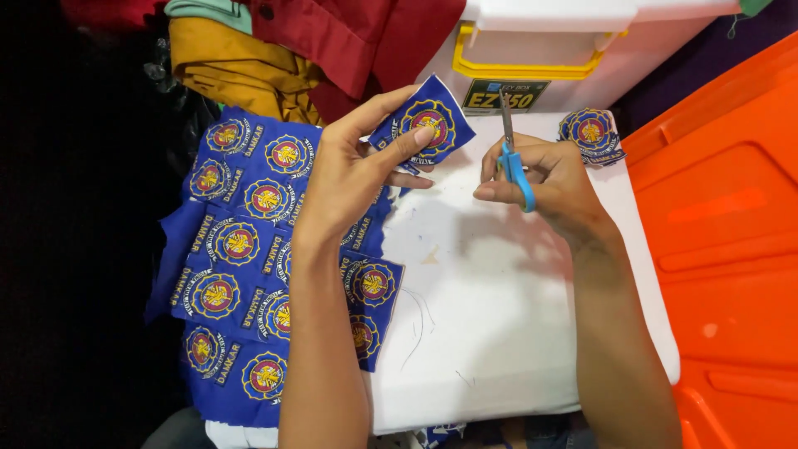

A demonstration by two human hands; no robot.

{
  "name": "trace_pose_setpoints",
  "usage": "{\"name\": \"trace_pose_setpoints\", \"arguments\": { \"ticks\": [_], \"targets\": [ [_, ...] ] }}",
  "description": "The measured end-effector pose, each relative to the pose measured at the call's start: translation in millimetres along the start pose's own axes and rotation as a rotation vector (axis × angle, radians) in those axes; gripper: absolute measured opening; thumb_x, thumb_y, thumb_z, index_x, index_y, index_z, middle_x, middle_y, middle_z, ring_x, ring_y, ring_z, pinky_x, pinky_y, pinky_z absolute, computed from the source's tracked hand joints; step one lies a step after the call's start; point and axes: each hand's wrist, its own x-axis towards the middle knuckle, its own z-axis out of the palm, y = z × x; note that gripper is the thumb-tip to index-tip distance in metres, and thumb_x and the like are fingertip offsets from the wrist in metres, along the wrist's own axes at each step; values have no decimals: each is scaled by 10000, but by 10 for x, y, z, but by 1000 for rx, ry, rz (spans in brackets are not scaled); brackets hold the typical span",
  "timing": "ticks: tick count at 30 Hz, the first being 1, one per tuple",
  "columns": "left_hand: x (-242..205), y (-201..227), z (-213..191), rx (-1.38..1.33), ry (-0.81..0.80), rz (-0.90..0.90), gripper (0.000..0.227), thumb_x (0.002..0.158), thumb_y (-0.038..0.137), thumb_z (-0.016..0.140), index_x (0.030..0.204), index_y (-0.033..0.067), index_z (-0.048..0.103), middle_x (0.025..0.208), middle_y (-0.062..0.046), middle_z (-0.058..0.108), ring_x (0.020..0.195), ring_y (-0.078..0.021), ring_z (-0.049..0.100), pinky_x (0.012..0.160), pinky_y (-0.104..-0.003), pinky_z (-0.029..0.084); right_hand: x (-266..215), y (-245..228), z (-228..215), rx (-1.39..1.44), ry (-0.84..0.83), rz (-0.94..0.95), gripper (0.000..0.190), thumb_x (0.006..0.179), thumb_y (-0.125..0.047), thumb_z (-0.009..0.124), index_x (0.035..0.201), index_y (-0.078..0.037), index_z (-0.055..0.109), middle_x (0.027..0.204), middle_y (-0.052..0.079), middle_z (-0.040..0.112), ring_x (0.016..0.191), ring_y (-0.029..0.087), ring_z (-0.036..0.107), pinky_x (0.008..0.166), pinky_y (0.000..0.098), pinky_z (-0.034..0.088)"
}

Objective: Using scissors to precisely cut out individual embroidered patches from a blue fabric sheet.

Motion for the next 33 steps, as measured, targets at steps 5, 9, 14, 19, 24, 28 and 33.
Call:
{"name": "trace_pose_setpoints", "arguments": {
  "ticks": [5, 9, 14, 19, 24, 28, 33],
  "targets": [
    [-54, 47, 13, 66, -48, 60, 500, 855, 130, 811, 1331, 103, 659, 1150, -63, 721, 957, -106, 701, 645, -266, 701, -2, 96, 133, 142, 132, -30, 226, 790, -120, 833, 713, -30, 641, 964, 71, 621, 745, 176, 612, 720, 278, 549],
    [-60, 24, 39, 246, 2, 188, 507, 770, 142, 917, 1228, 107, 700, 1011, -18, 765, 868, -18, 675, 776, -167, 610, 23, -21, 303, 395, 198, -97, 354, 816, -22, 795, 645, -63, 487, 705, 19, 463, 707, 173, 565, 749, 326, 610],
    [-39, -20, 57, 52, -62, 79, 446, 745, 73, 894, 1153, 40, 718, 1007, -81, 789, 871, -58, 691, 742, -193, 623, 24, -44, 366, 479, 320, -30, 291, 801, 0, 801, 672, -33, 542, 715, 85, 566, 665, 246, 680, 688, 358, 671],
    [-23, -2, 65, 13, -58, -31, 323, 763, 149, 857, 1026, -6, 750, 939, -89, 795, 801, -90, 730, 740, -220, 660, 29, -75, 339, 553, 413, 21, 152, 808, -23, 791, 809, -3, 640, 876, 138, 714, 812, 245, 726, 674, 306, 666],
    [0, -80, 30, -47, 1, 122, 238, 832, 72, 826, 1032, -10, 727, 943, -133, 784, 807, -128, 753, 757, -224, 682, 5, 38, 228, 396, 108, -119, 164, 853, -69, 747, 852, 70, 662, 852, 198, 693, 782, 291, 692, 802, 378, 613],
    [-28, -28, -33, 53, 87, 237, 207, 854, 67, 825, 1033, 11, 741, 946, -91, 789, 801, -76, 718, 735, -182, 614, -66, -85, 0, 185, -140, -15, 328, 767, -243, 804, 681, -2, 599, 778, 101, 596, 754, 209, 580, 732, 326, 471],
    [-25, -21, -84, 64, 175, 286, 203, 841, 62, 834, 1019, 15, 748, 934, -101, 795, 813, -86, 741, 718, -161, 617, -76, 49, -159, 19, -438, 225, 391, 628, -251, 907, 827, 11, 696, 804, 113, 696, 632, 144, 569, 535, 274, 534]
  ]
}}
